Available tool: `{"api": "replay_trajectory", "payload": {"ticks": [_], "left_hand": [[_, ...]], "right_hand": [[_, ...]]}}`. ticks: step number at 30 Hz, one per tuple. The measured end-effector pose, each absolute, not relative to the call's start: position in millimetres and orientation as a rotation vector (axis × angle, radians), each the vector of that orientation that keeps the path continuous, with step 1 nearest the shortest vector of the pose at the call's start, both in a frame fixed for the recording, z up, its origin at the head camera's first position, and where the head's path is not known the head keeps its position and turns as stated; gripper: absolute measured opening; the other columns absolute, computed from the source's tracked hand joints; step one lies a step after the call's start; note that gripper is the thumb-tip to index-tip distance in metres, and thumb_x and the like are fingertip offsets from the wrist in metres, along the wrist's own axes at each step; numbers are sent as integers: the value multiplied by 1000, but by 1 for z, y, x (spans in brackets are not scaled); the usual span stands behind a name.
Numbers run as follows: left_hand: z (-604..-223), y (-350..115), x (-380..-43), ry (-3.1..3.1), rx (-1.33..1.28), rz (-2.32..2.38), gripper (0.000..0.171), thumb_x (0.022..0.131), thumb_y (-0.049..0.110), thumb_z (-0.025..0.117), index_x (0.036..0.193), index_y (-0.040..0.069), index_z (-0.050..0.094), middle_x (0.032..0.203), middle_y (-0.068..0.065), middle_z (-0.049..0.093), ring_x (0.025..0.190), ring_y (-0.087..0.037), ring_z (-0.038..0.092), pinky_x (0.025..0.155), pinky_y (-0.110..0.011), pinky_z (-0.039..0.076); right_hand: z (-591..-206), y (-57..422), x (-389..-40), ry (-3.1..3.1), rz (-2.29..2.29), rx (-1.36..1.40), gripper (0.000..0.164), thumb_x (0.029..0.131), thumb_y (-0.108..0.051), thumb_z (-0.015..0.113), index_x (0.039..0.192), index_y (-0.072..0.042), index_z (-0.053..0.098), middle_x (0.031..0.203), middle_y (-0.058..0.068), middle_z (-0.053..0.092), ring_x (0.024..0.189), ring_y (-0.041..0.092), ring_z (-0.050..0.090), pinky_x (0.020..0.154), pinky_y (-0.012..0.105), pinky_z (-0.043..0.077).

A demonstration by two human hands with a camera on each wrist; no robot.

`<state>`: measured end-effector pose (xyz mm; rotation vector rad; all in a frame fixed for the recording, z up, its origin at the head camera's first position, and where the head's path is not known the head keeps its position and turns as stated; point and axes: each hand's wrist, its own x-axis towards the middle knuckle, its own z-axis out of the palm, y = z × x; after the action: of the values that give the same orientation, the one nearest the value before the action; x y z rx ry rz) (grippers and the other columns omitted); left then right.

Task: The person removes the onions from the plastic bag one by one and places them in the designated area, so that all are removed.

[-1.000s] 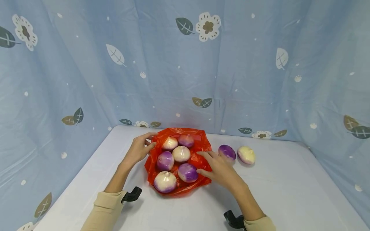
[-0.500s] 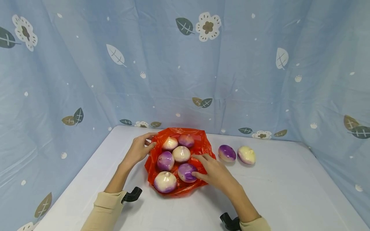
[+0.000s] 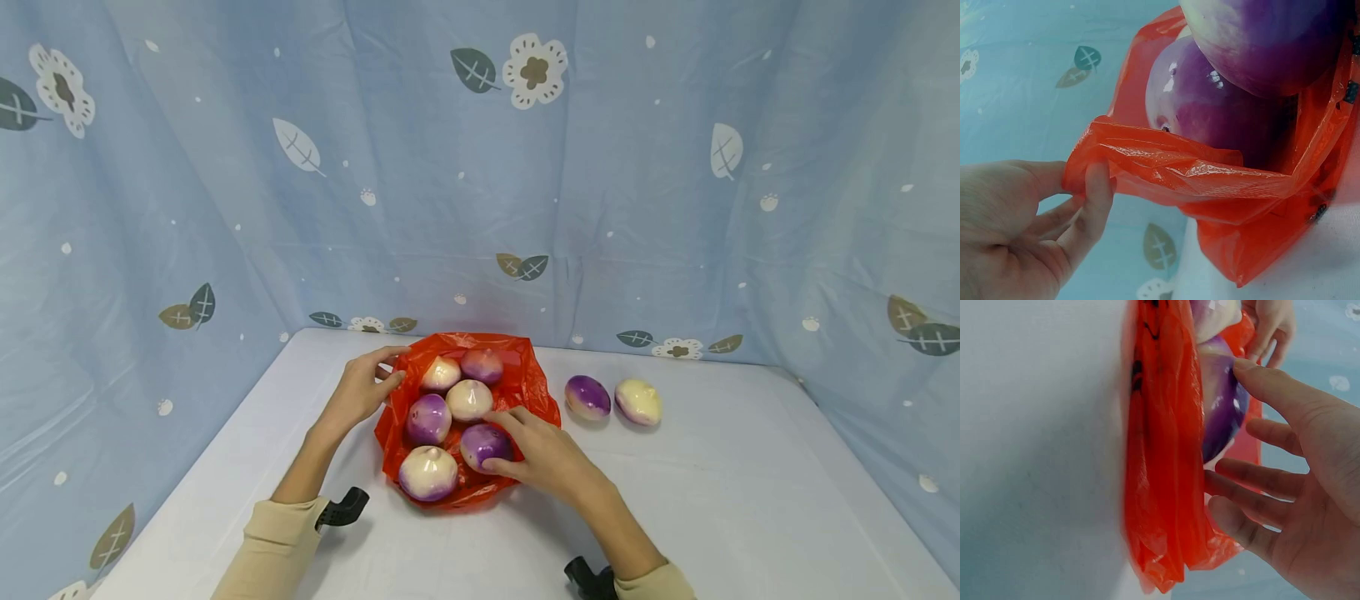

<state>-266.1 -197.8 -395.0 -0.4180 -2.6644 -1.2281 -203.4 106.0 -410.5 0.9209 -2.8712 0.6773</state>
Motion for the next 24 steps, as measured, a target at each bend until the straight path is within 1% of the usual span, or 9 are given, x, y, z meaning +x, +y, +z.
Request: {"api": "replay_trajectory", "payload": {"ticks": [4, 15, 24], "left_hand": [[-396, -198, -266, -2669, -415, -1225, 42, 92, 3, 64, 133, 8, 59, 112, -22, 66, 81, -24, 69, 59, -30, 61], [-395, -197, -266, -2673, -408, -1232, 42, 93, 3, 64, 133, 9, 59, 113, -22, 66, 81, -25, 70, 60, -30, 61], [-395, -197, -266, -2670, -416, -1237, 42, 92, 3, 64, 133, 9, 59, 114, -22, 65, 81, -24, 70, 59, -25, 60]], "right_hand": [[-413, 104, -202, -2846, 669, 952, 61, 84, -50, 72, 137, -25, 54, 123, 4, 61, 110, 21, 64, 94, 45, 57], [-415, 103, -202, -2858, 662, 941, 58, 83, -49, 74, 133, -25, 56, 124, 3, 61, 111, 20, 62, 93, 45, 57], [-417, 103, -202, -2863, 634, 945, 56, 85, -48, 72, 133, -24, 56, 125, 4, 61, 112, 20, 62, 94, 45, 57]]}}
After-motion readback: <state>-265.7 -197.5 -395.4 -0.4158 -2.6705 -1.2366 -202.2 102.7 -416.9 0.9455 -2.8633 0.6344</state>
